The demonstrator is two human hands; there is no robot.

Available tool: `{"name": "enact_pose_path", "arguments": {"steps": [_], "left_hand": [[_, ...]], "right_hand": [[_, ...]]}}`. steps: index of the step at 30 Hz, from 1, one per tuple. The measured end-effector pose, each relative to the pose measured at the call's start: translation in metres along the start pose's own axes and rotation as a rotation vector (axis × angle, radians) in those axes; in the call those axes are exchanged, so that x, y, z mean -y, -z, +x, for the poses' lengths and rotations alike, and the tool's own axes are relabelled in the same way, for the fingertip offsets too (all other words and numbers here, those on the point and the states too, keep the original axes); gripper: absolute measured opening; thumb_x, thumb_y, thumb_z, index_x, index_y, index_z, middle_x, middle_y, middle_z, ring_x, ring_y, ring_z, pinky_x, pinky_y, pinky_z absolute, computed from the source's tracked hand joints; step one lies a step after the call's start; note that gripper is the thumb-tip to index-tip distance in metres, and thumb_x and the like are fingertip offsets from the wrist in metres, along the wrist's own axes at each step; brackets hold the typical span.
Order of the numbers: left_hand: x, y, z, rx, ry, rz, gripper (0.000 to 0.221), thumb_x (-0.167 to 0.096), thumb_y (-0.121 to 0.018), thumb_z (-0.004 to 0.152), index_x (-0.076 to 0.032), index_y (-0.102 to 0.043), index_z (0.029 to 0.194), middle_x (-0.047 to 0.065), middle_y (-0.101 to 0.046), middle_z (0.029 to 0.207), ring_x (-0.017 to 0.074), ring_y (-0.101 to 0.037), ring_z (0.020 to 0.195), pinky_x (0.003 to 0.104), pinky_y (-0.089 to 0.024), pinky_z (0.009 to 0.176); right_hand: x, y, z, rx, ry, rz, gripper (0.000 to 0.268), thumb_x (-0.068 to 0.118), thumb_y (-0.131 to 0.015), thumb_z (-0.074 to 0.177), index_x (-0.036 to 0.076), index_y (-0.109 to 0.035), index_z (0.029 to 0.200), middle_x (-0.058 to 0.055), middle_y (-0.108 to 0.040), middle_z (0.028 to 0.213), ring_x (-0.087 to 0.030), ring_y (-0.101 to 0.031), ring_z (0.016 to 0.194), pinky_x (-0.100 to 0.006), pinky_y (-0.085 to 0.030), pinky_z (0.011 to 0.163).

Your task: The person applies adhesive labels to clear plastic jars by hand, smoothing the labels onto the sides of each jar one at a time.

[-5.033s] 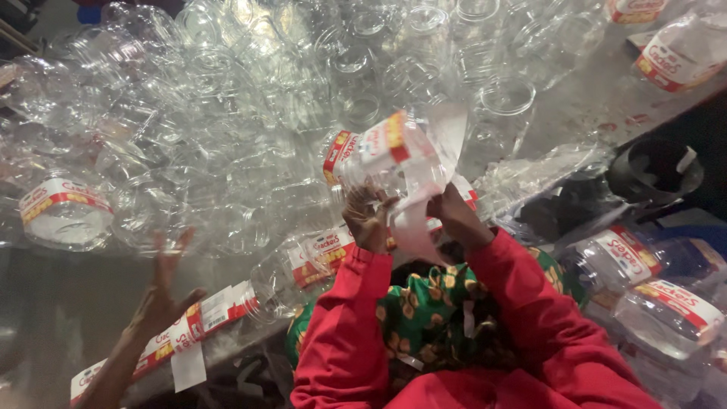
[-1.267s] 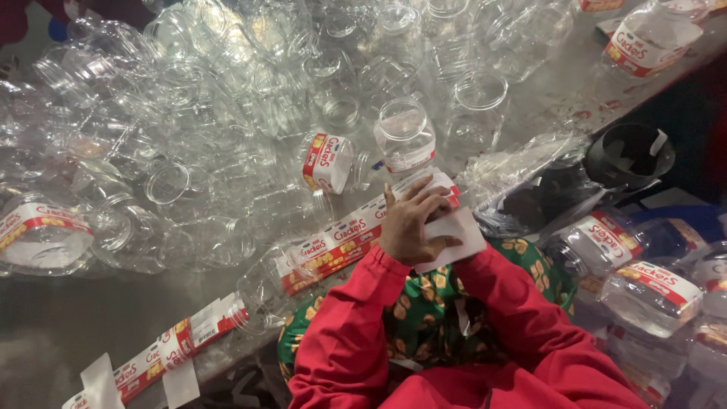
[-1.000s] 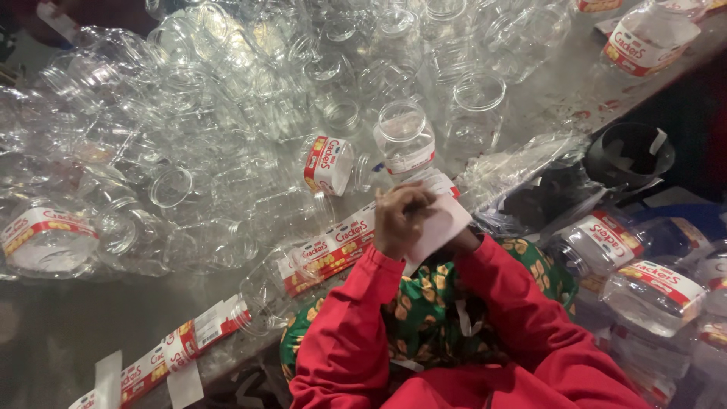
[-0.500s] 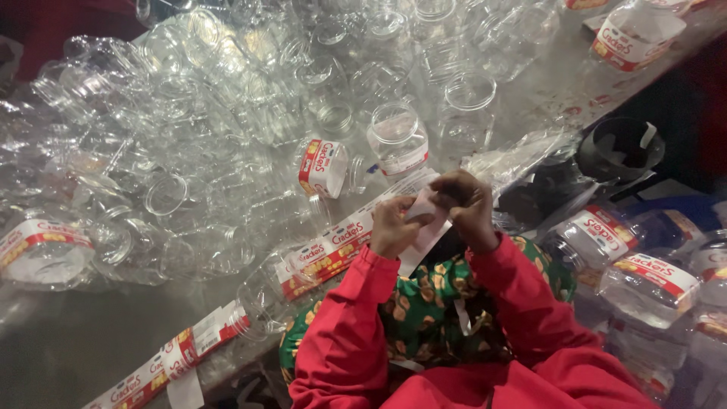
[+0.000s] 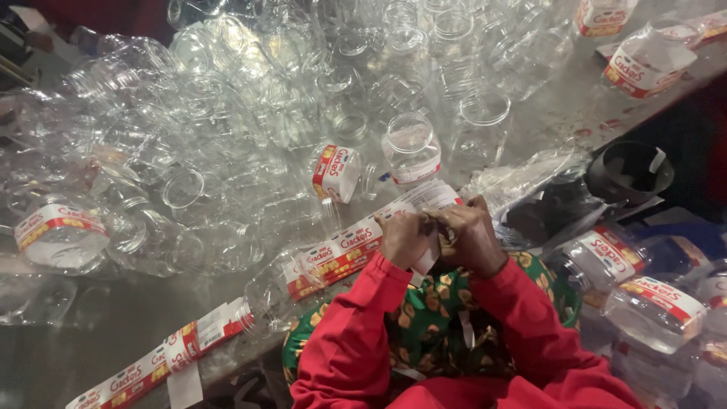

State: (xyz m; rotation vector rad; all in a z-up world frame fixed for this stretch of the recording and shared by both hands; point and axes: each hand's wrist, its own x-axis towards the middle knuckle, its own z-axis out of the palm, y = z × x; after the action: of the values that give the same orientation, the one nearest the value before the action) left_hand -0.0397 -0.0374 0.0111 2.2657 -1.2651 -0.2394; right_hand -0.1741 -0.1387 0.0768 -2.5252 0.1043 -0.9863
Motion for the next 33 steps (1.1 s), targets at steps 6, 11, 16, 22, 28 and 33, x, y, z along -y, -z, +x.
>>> {"name": "enact_pose_path", "arguments": {"steps": [6,11,16,22,28,33], "left_hand": [[-0.012,0.018,-0.005,-0.040,0.082,-0.044,0.024,-0.032,-0.070,0.092,-0.010,-0.078,0.086,0.018,-0.072,0.081,0.0388,-0.071,0.081,0.054,-0.055,0.079],[-0.014,0.026,-0.009,-0.066,-0.071,-0.112,0.017,-0.018,-0.071,0.075,-0.014,-0.082,0.088,0.017,-0.074,0.077,0.0382,-0.072,0.074,0.055,-0.053,0.078],[-0.020,0.033,-0.015,0.043,-0.075,-0.171,0.019,-0.019,-0.070,0.074,-0.012,-0.078,0.090,0.016,-0.073,0.079,0.0373,-0.072,0.076,0.051,-0.057,0.082],[-0.008,0.011,-0.009,-0.066,-0.158,0.007,0.014,-0.013,-0.073,0.068,-0.005,-0.074,0.079,0.016,-0.074,0.078,0.0384,-0.071,0.077,0.062,-0.045,0.090],[-0.015,0.001,-0.002,0.091,-0.037,0.078,0.016,-0.014,-0.074,0.065,-0.009,-0.075,0.079,0.016,-0.073,0.071,0.0359,-0.071,0.071,0.065,-0.042,0.093],[-0.011,0.003,-0.015,-0.036,-0.186,-0.069,0.010,-0.017,-0.066,0.079,-0.008,-0.071,0.079,0.017,-0.072,0.075,0.0392,-0.070,0.077,0.062,-0.046,0.077]], "right_hand": [[-0.002,-0.002,-0.003,-0.081,-0.082,0.082,0.051,0.007,-0.075,0.068,0.014,-0.075,0.119,-0.006,-0.078,0.087,-0.017,-0.073,0.074,-0.034,-0.040,0.078],[-0.001,-0.001,-0.006,0.064,0.010,0.128,0.066,0.001,-0.074,0.067,0.008,-0.067,0.131,-0.005,-0.077,0.090,-0.018,-0.073,0.077,-0.033,-0.042,0.086],[0.000,-0.002,-0.004,0.140,-0.055,0.063,0.064,0.004,-0.075,0.063,0.009,-0.070,0.127,-0.007,-0.077,0.083,-0.021,-0.073,0.069,-0.035,-0.040,0.077],[0.005,-0.011,-0.006,0.006,-0.059,0.022,0.047,0.011,-0.075,0.073,0.008,-0.073,0.119,-0.009,-0.077,0.088,-0.020,-0.073,0.073,-0.036,-0.041,0.078],[-0.010,-0.025,-0.011,-0.094,-0.098,-0.065,0.025,0.013,-0.078,0.072,0.007,-0.076,0.096,-0.010,-0.074,0.073,-0.024,-0.068,0.061,-0.042,-0.041,0.075],[-0.050,0.002,-0.027,-0.195,-0.308,-0.128,0.029,-0.004,-0.064,0.077,0.005,-0.076,0.102,-0.014,-0.071,0.080,-0.022,-0.067,0.064,-0.034,-0.055,0.062]]}}
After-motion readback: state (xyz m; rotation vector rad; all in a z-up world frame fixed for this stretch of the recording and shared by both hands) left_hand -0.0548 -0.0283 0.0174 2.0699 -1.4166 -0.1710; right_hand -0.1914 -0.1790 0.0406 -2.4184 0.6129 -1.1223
